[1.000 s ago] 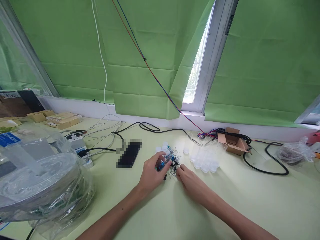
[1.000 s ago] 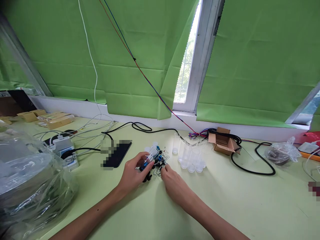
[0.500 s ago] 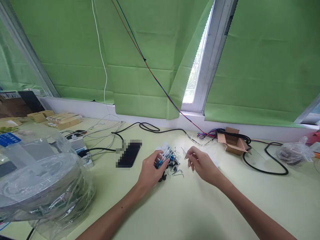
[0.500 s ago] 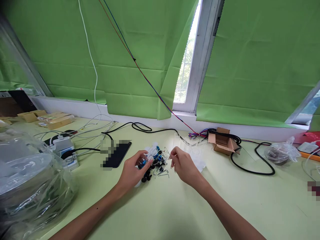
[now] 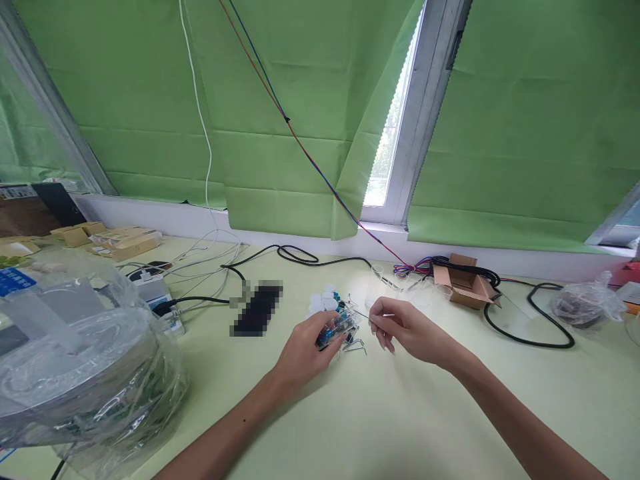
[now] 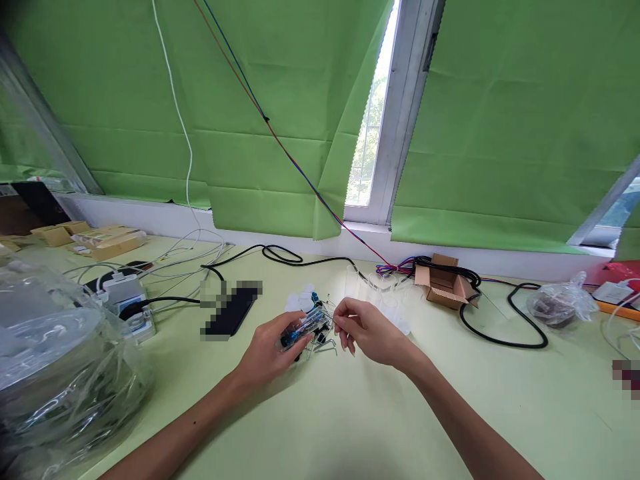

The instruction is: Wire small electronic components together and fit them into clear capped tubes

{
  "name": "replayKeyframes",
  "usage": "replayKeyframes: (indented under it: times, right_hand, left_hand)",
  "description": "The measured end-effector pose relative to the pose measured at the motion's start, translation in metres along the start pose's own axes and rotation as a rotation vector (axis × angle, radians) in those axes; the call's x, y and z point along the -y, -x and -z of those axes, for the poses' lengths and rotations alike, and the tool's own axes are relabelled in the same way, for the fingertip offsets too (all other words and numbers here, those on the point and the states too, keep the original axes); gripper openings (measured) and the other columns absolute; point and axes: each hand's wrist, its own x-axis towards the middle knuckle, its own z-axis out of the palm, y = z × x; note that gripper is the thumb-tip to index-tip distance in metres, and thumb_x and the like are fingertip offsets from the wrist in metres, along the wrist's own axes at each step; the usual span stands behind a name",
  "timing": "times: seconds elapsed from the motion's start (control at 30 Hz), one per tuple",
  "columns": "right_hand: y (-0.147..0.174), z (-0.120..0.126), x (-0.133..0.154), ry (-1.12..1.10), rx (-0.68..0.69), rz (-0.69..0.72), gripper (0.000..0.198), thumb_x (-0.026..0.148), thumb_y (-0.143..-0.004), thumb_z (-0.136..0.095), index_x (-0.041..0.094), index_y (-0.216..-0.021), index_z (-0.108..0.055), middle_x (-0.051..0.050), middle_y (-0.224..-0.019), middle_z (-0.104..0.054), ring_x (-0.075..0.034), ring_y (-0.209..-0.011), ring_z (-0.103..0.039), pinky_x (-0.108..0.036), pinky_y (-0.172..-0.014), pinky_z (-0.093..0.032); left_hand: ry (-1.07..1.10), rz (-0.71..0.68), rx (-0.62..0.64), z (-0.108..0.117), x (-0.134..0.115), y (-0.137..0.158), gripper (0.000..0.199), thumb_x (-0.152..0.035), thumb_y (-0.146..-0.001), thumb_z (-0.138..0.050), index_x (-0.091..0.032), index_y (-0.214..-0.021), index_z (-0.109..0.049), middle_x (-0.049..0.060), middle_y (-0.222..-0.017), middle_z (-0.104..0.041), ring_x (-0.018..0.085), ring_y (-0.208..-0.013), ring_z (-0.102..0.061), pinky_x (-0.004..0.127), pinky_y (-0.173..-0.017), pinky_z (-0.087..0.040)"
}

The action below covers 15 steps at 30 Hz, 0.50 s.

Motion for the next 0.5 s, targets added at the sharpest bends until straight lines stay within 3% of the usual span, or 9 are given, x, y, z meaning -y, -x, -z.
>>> replayKeyframes:
  times: [0.27, 0.5]
  right_hand:
    - [0.0005, 0.0024, 0.0027, -0.017, 0.032, -0.018, 0.026, 0.042, -0.095, -0.049, 0.020, -0.082, -0.050, 0.000, -0.072, -0.058, -0.012, -0.057, -0.053, -0.028, -0.055, -0.043]
    - [0.0005, -0.0023, 0.0031, 0.153, -0.105, 0.021, 0.020, 0.034, -0.097, -0.047, 0.021, -0.082, -0.052, 0.003, -0.063, -0.053, -0.013, -0.058, -0.051, -0.028, -0.057, -0.042]
  left_hand:
    - [-0.025, -0.081, 0.046, 0.0011, -0.0009, 0.0023, 0.025, -0.033, -0.088, -0.059, -0.023, -0.111, -0.057, 0.001, -0.092, -0.068, 0.015, -0.076, -0.063, 0.026, -0.070, -0.048]
    - [0.028, -0.078, 0.099, -0.0014, -0.0034, 0.0051, 0.029, -0.033, -0.088, -0.060, -0.023, -0.115, -0.056, 0.002, -0.097, -0.069, 0.016, -0.084, -0.064, 0.028, -0.076, -0.048]
